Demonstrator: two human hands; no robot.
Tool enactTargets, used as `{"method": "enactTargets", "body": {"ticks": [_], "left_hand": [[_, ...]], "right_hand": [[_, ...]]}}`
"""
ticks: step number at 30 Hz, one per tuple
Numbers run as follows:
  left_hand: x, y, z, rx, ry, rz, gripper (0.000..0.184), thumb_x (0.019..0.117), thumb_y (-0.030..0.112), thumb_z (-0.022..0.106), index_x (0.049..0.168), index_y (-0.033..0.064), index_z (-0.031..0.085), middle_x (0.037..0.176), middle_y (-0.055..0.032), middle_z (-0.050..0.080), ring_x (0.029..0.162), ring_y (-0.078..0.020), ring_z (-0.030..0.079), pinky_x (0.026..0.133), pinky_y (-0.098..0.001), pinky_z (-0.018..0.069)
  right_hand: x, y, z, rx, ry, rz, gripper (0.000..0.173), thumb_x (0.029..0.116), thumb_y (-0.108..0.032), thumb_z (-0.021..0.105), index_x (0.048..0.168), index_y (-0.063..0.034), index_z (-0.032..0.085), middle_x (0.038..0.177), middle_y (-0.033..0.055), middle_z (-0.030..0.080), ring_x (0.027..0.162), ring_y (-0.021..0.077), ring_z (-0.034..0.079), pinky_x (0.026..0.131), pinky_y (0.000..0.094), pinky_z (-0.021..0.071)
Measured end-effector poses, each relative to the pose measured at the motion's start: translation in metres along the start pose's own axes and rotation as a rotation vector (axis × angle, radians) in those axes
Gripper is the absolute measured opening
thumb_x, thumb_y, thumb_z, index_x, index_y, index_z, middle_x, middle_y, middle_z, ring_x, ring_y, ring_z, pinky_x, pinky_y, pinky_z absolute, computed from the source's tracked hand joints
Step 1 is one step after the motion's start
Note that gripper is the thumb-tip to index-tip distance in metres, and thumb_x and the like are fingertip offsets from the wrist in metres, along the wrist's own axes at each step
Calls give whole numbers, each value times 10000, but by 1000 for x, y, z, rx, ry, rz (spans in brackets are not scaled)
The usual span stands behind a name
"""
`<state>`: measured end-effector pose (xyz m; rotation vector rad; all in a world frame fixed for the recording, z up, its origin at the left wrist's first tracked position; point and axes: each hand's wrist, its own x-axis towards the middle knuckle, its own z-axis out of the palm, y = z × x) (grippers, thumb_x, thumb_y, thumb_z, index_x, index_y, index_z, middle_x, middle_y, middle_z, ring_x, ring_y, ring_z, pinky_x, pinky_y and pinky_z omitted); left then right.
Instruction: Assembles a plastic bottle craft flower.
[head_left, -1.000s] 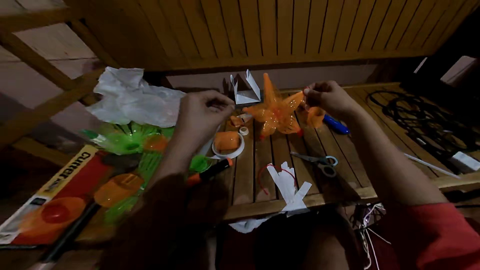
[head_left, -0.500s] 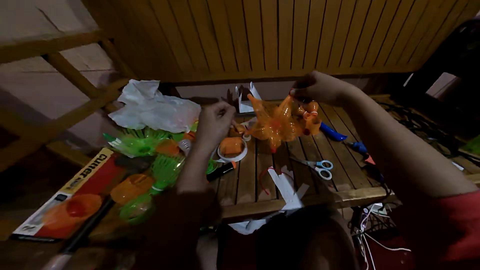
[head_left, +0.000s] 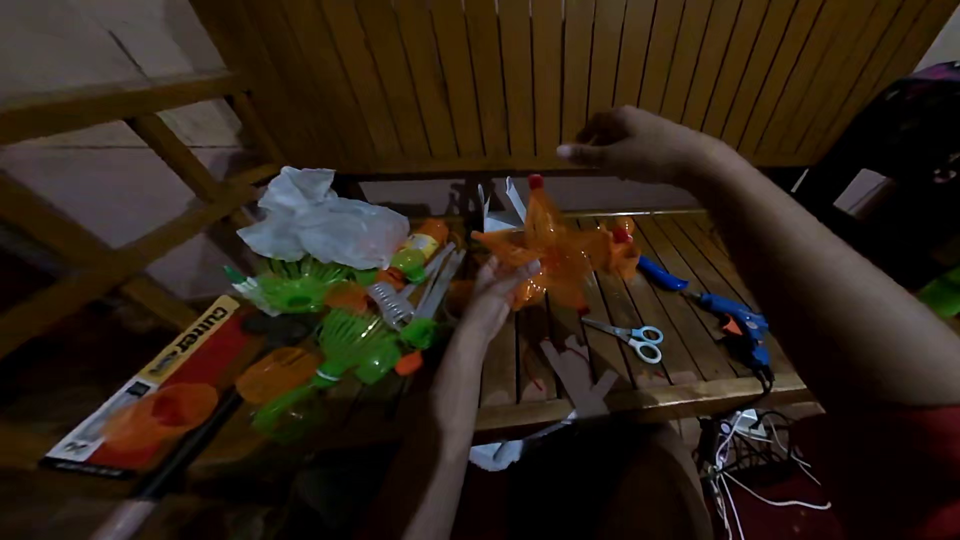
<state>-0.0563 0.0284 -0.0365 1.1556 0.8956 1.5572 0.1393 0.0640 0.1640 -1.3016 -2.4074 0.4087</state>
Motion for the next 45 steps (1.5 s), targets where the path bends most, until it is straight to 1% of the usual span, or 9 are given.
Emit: {"method": "enactTargets", "body": {"ticks": [6,11,15,20,24,28,36,39,45], "left_hand": [[0,-16,21,-289,138,6,358,1075,148,486,1415,59,414,1223,-68,598,1088,-129,620,960,-328,534],[4,-28,41,-494,131,40,326,1112,204,383,1415,86,399,1265,-55,582,1154,-125,595,1014,-326,506],[8,-35,45,-414,119,9,420,1109,245,397,1491,78,344,1399,-87,510,1266,-149,529,1075,-327,456],[2,-42,28,-122,-27,-170,516,1129,268,301,1600,66,232,1623,-124,341,1466,-208,375,1187,-359,331],[2,-41,14,-103,-5,-108,542,1130,296,270,1601,36,203,1623,-150,333,1480,-233,357,1197,-369,315],[11,-37,0,-144,97,-94,527,1136,320,249,1558,11,308,1605,-145,368,1450,-238,405,1178,-405,342],[30,-34,-17,-58,117,-57,430,1130,217,308,1473,7,461,1499,-131,513,1325,-213,542,1081,-401,442],[43,-27,-10,48,4,-20,466,1088,165,462,1517,4,377,1514,-152,484,1316,-225,537,1077,-391,449],[67,-14,22,149,-153,-39,847,981,127,666,1608,79,98,1556,-175,407,1381,-236,465,1122,-386,409]], "right_hand": [[-9,26,-9,103,-41,89,413,1041,-351,593,1216,17,662,1125,138,670,979,213,627,881,416,517],[-2,19,1,127,18,-28,216,1017,-184,644,1107,5,696,960,59,682,802,89,617,745,272,522],[3,15,1,89,39,-67,215,1013,-204,652,1067,-2,704,909,47,667,743,66,596,702,248,512],[8,16,-17,-26,71,-49,268,1018,-225,646,1178,-14,692,1041,100,671,836,121,585,773,319,491],[20,27,-35,-153,96,17,325,1029,-251,635,1203,20,674,1111,177,671,961,235,622,884,444,489],[39,50,-43,-250,65,-25,315,1037,-248,620,1209,4,697,1131,201,685,1039,308,645,951,525,476],[65,75,-45,-263,-14,25,322,1025,-278,639,1208,-22,712,1170,207,685,1102,357,637,982,584,458],[71,74,-43,-347,-73,15,346,1032,-291,627,1222,-13,704,1186,231,680,1129,398,632,995,632,437],[75,62,-39,-338,-115,-43,357,1029,-311,629,1232,-27,704,1195,203,681,1133,356,630,1004,591,444]]}}
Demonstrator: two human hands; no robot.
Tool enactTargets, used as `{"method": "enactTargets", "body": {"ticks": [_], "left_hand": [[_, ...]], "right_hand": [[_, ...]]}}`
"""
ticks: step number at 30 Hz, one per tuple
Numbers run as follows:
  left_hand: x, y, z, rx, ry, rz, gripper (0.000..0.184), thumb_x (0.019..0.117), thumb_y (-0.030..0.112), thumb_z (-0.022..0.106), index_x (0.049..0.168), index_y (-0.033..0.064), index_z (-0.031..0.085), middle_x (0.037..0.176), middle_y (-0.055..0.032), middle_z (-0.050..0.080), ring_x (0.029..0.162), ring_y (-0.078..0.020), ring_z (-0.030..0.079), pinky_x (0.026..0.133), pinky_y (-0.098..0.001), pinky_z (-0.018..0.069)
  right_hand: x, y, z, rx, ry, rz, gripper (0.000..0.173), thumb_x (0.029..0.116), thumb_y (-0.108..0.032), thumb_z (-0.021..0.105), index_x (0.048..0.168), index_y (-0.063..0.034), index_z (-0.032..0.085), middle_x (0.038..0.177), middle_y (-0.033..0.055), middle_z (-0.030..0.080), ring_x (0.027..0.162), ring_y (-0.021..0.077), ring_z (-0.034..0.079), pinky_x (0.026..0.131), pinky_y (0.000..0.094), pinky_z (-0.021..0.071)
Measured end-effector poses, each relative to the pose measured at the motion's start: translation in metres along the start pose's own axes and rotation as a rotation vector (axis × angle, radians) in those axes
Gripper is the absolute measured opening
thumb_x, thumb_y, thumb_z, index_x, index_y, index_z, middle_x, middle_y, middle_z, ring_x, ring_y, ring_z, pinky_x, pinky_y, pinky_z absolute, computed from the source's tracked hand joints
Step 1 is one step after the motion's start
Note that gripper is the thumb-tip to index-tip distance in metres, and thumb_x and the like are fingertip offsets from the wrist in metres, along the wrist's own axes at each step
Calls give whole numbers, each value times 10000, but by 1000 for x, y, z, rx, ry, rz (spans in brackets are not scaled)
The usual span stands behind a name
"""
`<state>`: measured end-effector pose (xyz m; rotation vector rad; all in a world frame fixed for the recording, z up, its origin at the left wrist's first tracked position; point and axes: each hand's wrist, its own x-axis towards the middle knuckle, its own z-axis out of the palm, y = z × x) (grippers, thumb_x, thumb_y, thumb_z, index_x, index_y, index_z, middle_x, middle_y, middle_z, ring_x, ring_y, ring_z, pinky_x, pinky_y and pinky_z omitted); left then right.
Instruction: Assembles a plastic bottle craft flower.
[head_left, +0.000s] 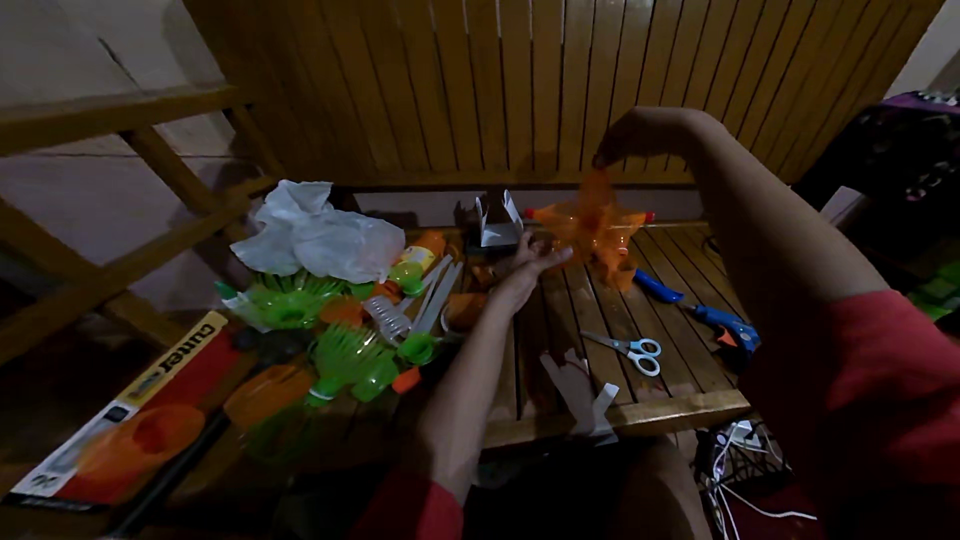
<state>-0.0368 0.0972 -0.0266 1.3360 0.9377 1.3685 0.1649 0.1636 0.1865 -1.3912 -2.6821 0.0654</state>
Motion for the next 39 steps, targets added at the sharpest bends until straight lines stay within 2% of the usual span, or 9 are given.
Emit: {"method": "enactTargets", "body": {"ticks": [5,8,10,13,15,18,22,27,39], "left_hand": [[12,-2,15,-88,47,114,614,955,52,686,1488,30,382,1374,-127,574,1220,-169,587,1036,-348,495],[13,0,14,-100,58,108,486,978,88,666,1417,31,464,1292,-100,613,1137,-144,617,977,-332,523],[14,1,11,-93,83,86,468,985,120,670,1402,41,474,1264,-92,623,1096,-137,629,942,-331,536],[15,8,2,-72,124,86,458,998,150,658,1408,51,479,1275,-80,619,1096,-125,622,945,-325,530],[25,11,-7,-102,179,105,437,989,140,666,1381,36,505,1226,-78,642,1048,-119,643,887,-316,556],[38,17,-23,-124,223,136,436,993,154,665,1377,27,504,1240,-76,625,1078,-112,628,935,-311,544],[57,19,-44,-87,276,222,443,974,136,685,1364,10,517,1255,-90,625,1100,-121,622,956,-315,534],[74,16,-71,-59,351,265,543,957,168,713,1410,17,454,1262,-113,613,1092,-151,638,934,-337,557],[74,29,-149,165,495,241,686,911,273,758,1457,35,418,1364,-134,572,1186,-185,601,981,-370,527]], "right_hand": [[0,-19,0,7,12,-28,381,1037,-326,611,1237,-11,689,1187,199,672,1097,329,628,976,552,461],[-6,-28,0,140,108,-17,377,1054,-293,584,1281,-1,660,1247,197,655,1150,300,617,1026,503,451],[-12,-24,0,342,226,30,435,1059,-322,570,1370,-19,602,1318,183,622,1176,254,599,1027,451,453],[-23,-2,15,623,510,63,429,1076,-320,527,1359,-2,586,1269,154,634,1084,186,608,937,371,490],[-29,16,43,771,715,96,372,1088,-281,503,1295,10,608,1169,126,647,978,132,604,855,311,500],[-36,34,111,925,863,160,361,1094,-238,479,1280,39,615,1151,147,659,940,131,617,816,303,511],[-43,28,201,1020,841,209,361,1090,-217,481,1271,66,613,1148,183,672,993,176,647,872,345,535],[-55,9,256,943,796,187,331,1084,-186,490,1278,43,628,1239,210,659,1102,265,647,951,427,526],[-68,-5,266,741,638,159,307,1064,-179,525,1240,30,665,1258,218,646,1192,328,607,1026,456,487]]}}
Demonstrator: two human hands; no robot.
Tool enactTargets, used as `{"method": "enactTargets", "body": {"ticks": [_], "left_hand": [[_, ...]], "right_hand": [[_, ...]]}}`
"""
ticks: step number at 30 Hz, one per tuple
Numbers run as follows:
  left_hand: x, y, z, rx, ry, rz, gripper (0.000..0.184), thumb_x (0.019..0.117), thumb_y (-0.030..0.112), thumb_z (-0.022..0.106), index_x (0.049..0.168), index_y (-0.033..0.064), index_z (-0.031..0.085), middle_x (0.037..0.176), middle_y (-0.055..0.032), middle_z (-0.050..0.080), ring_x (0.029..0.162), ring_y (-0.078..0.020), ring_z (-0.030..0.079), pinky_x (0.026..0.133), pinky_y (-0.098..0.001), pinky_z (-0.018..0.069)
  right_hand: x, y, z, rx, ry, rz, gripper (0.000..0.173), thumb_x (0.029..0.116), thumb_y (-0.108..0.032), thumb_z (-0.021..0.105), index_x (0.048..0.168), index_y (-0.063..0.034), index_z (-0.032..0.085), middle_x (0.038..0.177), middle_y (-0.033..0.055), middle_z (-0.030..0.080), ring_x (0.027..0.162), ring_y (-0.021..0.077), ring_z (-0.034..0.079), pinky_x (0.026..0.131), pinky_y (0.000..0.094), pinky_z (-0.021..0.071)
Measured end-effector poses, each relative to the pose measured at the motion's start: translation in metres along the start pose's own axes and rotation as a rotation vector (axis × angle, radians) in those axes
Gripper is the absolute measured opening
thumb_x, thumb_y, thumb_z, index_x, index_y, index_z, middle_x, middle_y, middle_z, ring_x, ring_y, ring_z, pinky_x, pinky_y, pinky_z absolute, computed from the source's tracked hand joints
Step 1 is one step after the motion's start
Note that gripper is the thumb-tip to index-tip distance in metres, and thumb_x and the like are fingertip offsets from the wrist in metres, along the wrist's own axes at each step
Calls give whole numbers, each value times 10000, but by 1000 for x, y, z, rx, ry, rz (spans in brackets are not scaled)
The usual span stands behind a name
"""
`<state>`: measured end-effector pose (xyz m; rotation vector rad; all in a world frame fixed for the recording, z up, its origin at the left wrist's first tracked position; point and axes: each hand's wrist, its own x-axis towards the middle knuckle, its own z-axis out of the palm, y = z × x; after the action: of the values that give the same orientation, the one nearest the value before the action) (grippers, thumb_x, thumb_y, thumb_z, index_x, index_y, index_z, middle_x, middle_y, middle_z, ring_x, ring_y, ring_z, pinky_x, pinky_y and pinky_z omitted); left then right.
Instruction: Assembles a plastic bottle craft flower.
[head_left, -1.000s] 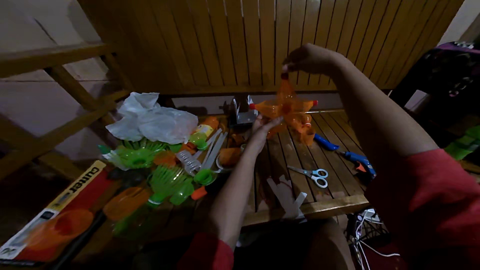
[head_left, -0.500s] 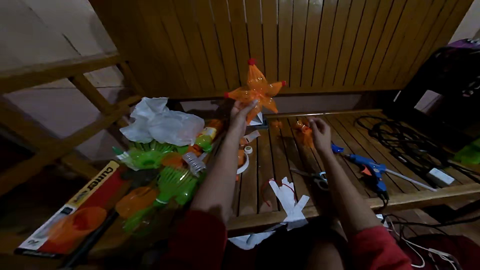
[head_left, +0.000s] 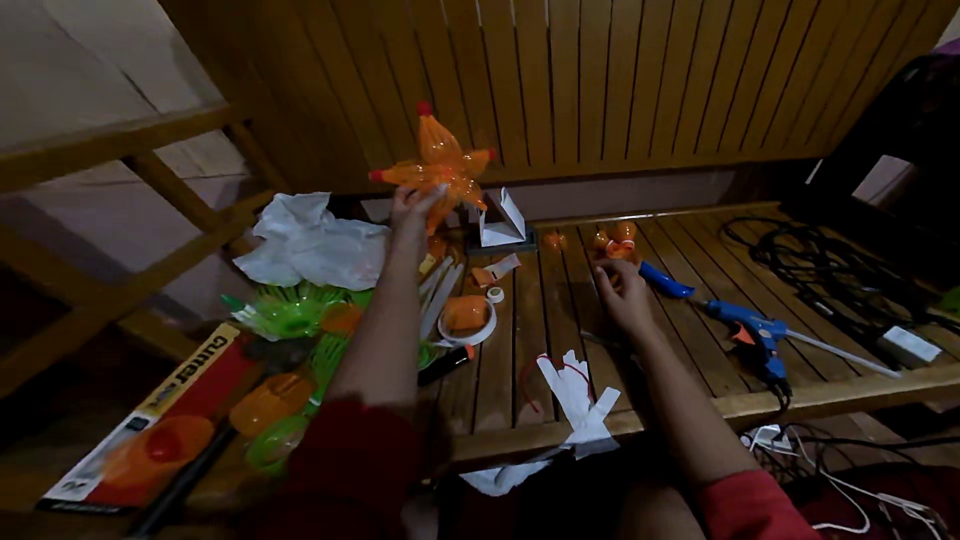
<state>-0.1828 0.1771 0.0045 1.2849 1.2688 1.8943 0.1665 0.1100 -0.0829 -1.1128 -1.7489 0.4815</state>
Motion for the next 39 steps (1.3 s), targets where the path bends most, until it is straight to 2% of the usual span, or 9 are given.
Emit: {"method": "enactTargets", "body": {"ticks": [7,13,18,23,26,29,31,36,39], "left_hand": [[1,-1,-12,-27,57,-34,634,920,264,756,1429,40,451,1321,-120,594,1142,-174,619,962,-365,535],[-46,8,22,-430,-18,-115,401,1065,245,516,1409,55,435,1242,-94,612,1092,-196,644,945,-390,556],[-105,47,40,-685,-56,-83,246,1097,205,370,1314,109,432,1218,-90,628,1133,-228,651,975,-407,553],[-184,74,30,-609,-12,-7,187,1026,89,399,1173,127,508,1023,40,665,987,-78,662,905,-306,565],[-214,72,21,-619,-9,-28,254,897,25,585,1128,87,503,941,30,701,902,-87,702,836,-308,611],[-227,67,14,-638,-37,-46,367,794,87,759,1099,97,553,905,21,723,861,-104,716,791,-323,625],[-229,67,10,-649,-28,-65,319,822,82,708,1100,95,551,915,11,726,866,-112,721,782,-321,625],[-229,61,-10,-620,42,-91,288,922,60,560,1196,71,471,994,-6,691,920,-134,705,825,-353,616],[-229,53,-24,-617,42,-87,416,881,69,642,1251,36,455,1050,-52,666,979,-168,690,855,-375,603]], "right_hand": [[0,0,2,-2,17,-44,290,1061,-166,525,1208,27,683,1210,212,664,1171,334,613,1015,462,490],[0,-3,-1,-11,-21,60,342,1073,-205,511,1300,18,635,1246,218,656,1154,321,634,1004,459,505],[1,-7,-4,-25,-13,277,428,1095,-214,482,1450,24,467,1094,243,671,937,323,677,882,469,542],[6,-30,-14,293,219,138,456,1073,-208,507,1436,67,469,1324,265,580,1156,290,610,975,412,505],[4,-99,-39,440,56,-67,558,1077,-282,410,1546,10,328,1485,223,476,1287,244,542,1035,405,473],[4,-161,-46,281,-246,-328,419,1066,-277,511,1376,4,517,1064,91,651,876,96,632,747,260,543],[9,-177,-43,129,-359,-427,281,1094,-250,487,1132,-5,618,751,24,572,595,54,517,544,205,447],[0,-173,-86,-59,-336,-244,352,1124,-253,385,1056,-2,622,723,26,519,542,66,462,494,227,422],[-25,-127,-160,84,5,-38,336,1099,-345,403,1068,-100,632,686,-85,535,507,-19,471,462,172,442]]}}
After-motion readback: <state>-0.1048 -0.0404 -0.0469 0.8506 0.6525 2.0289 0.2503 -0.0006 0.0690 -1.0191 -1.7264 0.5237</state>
